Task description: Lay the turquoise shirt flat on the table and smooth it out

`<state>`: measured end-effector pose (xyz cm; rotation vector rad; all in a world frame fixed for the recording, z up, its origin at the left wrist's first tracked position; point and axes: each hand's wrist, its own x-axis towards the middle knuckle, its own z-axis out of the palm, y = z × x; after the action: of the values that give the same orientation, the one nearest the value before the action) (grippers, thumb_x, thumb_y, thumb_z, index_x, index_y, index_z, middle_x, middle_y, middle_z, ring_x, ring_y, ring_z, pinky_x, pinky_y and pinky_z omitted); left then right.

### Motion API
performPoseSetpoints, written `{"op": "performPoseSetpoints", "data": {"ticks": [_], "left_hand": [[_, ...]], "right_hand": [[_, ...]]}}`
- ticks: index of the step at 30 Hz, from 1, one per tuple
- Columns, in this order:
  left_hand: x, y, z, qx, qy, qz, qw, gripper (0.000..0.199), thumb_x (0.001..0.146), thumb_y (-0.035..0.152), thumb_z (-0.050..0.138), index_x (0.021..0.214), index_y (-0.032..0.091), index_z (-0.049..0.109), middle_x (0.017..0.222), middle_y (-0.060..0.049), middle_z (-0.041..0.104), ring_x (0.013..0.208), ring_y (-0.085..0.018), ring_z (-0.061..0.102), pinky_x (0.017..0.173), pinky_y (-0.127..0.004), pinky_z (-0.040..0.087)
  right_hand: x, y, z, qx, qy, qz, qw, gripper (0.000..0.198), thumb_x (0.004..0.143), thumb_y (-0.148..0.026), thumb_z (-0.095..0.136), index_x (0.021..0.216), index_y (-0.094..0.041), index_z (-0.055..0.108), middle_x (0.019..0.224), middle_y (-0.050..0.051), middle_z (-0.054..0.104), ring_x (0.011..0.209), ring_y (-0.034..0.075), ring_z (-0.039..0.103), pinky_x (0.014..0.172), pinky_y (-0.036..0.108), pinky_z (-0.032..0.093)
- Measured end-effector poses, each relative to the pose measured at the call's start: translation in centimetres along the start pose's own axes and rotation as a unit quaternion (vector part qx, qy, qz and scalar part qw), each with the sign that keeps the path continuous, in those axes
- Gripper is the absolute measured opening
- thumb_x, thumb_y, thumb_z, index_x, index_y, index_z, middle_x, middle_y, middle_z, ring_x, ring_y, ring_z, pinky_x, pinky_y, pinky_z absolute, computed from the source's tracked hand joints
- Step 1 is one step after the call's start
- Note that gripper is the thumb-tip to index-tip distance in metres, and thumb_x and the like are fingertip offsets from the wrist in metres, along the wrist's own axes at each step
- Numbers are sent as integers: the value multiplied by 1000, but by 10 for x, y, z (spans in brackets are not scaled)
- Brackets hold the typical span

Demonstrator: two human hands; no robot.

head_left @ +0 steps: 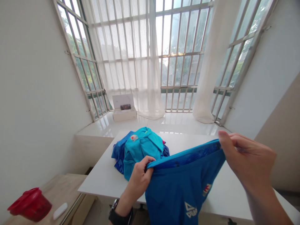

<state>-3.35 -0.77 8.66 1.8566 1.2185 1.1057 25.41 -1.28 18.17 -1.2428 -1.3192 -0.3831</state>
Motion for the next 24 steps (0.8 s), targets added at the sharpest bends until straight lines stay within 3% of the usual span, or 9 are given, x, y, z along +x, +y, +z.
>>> {"op": "performPoseSetpoints", "data": {"ticks": [3, 7, 11, 13, 15, 17, 20, 22, 24], "left_hand": [[5, -6, -7, -45, 8, -30, 999, 28, 95, 38, 48, 89, 19, 67, 71, 1, 61, 64, -15, 51, 59, -25, 40], [10, 8, -6, -218, 91, -80, 968, 35, 92, 49, 56, 102, 20, 71, 108, -7, 71, 106, -25, 61, 88, -32, 50], [16, 40, 18, -404, 41, -55, 912, 43, 94, 51, 53, 111, 15, 70, 116, -9, 71, 120, -30, 58, 102, -41, 48], [16, 51, 29, -416, 19, -61, 907, 46, 94, 52, 51, 113, 14, 69, 117, -10, 70, 121, -31, 58, 103, -43, 48], [14, 54, 30, -349, 7, -50, 936, 46, 93, 53, 53, 118, 16, 67, 127, -10, 67, 127, -32, 55, 106, -43, 46], [14, 48, 21, -228, -24, 6, 973, 44, 92, 52, 58, 121, 20, 64, 137, -9, 60, 132, -31, 51, 109, -41, 42], [20, 25, 2, -21, -97, 96, 990, 38, 91, 52, 60, 115, 23, 64, 142, -10, 56, 135, -32, 46, 111, -46, 39], [28, -1, -4, 138, -51, 89, 985, 44, 85, 56, 67, 115, 23, 65, 148, -12, 49, 143, -38, 32, 114, -58, 30], [35, -32, 0, 303, 73, 21, 950, 69, 72, 60, 78, 130, 25, 60, 160, -16, 29, 148, -48, 9, 110, -75, 15]], "right_hand": [[12, 8, 3, 36, -44, 32, 998, 40, 86, -48, 66, 56, -22, 64, 56, -3, 61, 57, 13, 57, 63, 27, 44], [-2, 21, 14, 177, -192, 25, 965, 29, 84, -49, 69, 100, -25, 74, 110, 5, 70, 102, 22, 66, 90, 34, 51], [-75, 18, 42, 314, -330, 95, 885, 83, 76, -51, 75, 148, -28, 41, 147, 11, 51, 129, 31, 54, 100, 43, 51], [-115, 15, 59, 304, -405, 104, 856, 84, 66, -48, 83, 141, -25, 52, 137, 10, 60, 120, 33, 59, 98, 45, 53], [-138, 20, 69, 320, -450, 135, 823, 38, 75, -47, 75, 102, -21, 73, 100, 5, 75, 90, 26, 69, 80, 39, 58], [-137, 34, 68, 328, -424, 193, 822, 29, 82, -47, 66, 76, -19, 72, 73, 2, 73, 69, 21, 67, 62, 33, 57], [-93, 65, 48, 328, -267, 302, 855, 27, 77, -46, 69, 87, -21, 73, 71, 2, 73, 60, 20, 65, 49, 30, 52], [-46, 82, 31, 332, -101, 351, 870, 24, 67, -38, 76, 83, -22, 70, 60, -1, 66, 49, 17, 57, 42, 29, 46], [4, 91, 18, 323, 42, 357, 876, 19, 64, -28, 78, 77, -24, 65, 57, -4, 58, 45, 14, 51, 42, 28, 43]]}}
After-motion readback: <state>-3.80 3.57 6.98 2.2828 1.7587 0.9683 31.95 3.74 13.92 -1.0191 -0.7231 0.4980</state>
